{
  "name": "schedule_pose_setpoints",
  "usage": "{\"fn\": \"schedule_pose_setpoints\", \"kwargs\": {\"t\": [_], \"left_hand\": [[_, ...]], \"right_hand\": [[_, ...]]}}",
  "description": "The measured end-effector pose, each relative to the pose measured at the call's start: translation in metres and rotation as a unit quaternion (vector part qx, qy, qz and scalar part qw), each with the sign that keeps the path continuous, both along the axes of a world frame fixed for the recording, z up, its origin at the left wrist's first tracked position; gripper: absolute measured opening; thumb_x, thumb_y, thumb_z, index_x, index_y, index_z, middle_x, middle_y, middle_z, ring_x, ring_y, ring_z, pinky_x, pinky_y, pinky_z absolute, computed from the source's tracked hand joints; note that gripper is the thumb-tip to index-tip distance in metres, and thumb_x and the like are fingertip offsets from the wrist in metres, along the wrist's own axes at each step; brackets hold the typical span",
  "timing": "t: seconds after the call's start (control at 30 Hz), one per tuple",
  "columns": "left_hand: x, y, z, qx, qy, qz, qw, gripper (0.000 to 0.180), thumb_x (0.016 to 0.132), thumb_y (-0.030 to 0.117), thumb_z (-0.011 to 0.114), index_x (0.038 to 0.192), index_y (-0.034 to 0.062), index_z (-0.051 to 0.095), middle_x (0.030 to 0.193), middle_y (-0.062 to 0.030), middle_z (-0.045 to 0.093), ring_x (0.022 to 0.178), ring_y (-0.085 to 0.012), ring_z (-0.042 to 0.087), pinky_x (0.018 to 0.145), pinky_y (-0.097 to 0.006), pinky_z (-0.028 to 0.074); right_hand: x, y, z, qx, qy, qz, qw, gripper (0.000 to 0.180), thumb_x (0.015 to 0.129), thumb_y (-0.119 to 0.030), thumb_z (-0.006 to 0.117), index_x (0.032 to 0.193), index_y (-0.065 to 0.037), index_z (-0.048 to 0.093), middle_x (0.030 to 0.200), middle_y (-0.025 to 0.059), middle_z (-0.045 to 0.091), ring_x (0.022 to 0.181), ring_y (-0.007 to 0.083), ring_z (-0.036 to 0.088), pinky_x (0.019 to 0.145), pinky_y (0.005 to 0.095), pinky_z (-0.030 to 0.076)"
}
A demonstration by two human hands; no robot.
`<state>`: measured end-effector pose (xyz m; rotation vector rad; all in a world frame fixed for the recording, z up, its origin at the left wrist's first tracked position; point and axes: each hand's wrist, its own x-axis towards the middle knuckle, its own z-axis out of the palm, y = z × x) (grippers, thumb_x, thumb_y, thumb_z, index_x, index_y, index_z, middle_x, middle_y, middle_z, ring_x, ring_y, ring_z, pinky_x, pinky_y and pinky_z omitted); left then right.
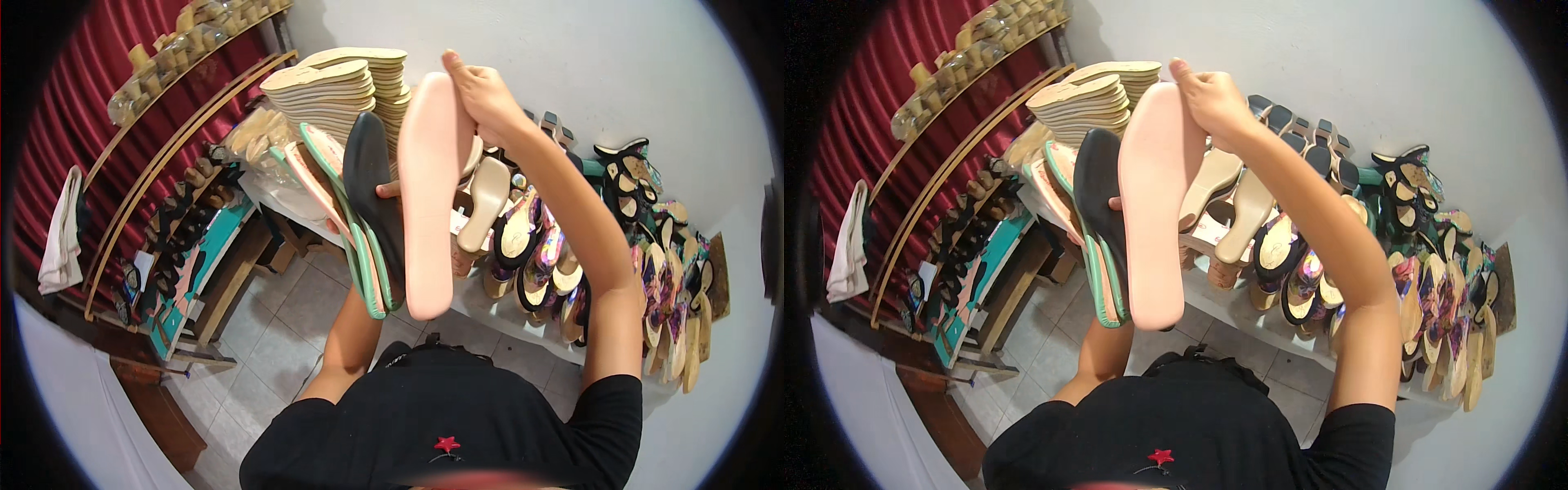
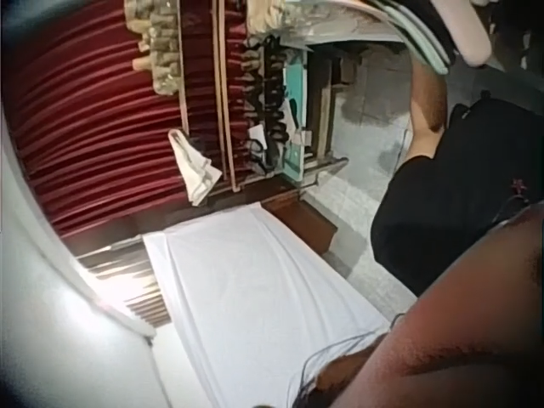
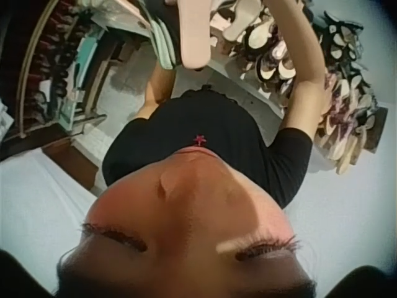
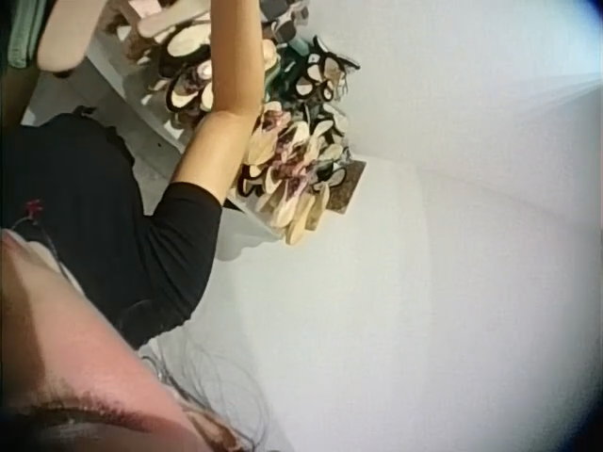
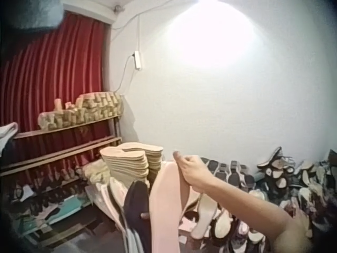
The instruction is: The person is organizing shoe insoles and wooden lasts at a manufacturing station.
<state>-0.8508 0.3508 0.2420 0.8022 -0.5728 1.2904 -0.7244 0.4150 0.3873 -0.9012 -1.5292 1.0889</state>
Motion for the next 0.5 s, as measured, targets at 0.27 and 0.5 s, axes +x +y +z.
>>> {"fn": "schedule_pose_setpoints", "kwargs": {"t": [0.27, 0.5], "left_hand": [[-0.003, 0.000, 0.002, -0.112, 0.074, -0.049, 0.990, 0.067, 0.060, 0.052, 0.071, 0.113, 0.0164, 0.051, 0.108, -0.0006, 0.050, 0.127, -0.0276, 0.025, 0.102, -0.052, 0.023], [-0.026, 0.004, 0.006, -0.193, 0.150, -0.095, 0.965, 0.064, 0.060, 0.048, 0.073, 0.110, 0.0150, 0.053, 0.107, -0.0009, 0.051, 0.126, -0.0264, 0.027, 0.102, -0.049, 0.027]], "right_hand": [[-0.041, 0.033, -0.040, 0.067, -0.045, -0.092, 0.992, 0.051, 0.084, -0.050, 0.049, 0.066, -0.003, 0.053, 0.057, -0.0037, 0.045, 0.053, 0.0048, 0.040, 0.047, 0.0221, 0.035], [-0.016, -0.004, -0.052, 0.002, 0.024, -0.028, 0.999, 0.048, 0.087, -0.043, 0.048, 0.113, -0.002, 0.045, 0.098, 0.0036, 0.050, 0.088, 0.0087, 0.047, 0.074, 0.0257, 0.041]]}}
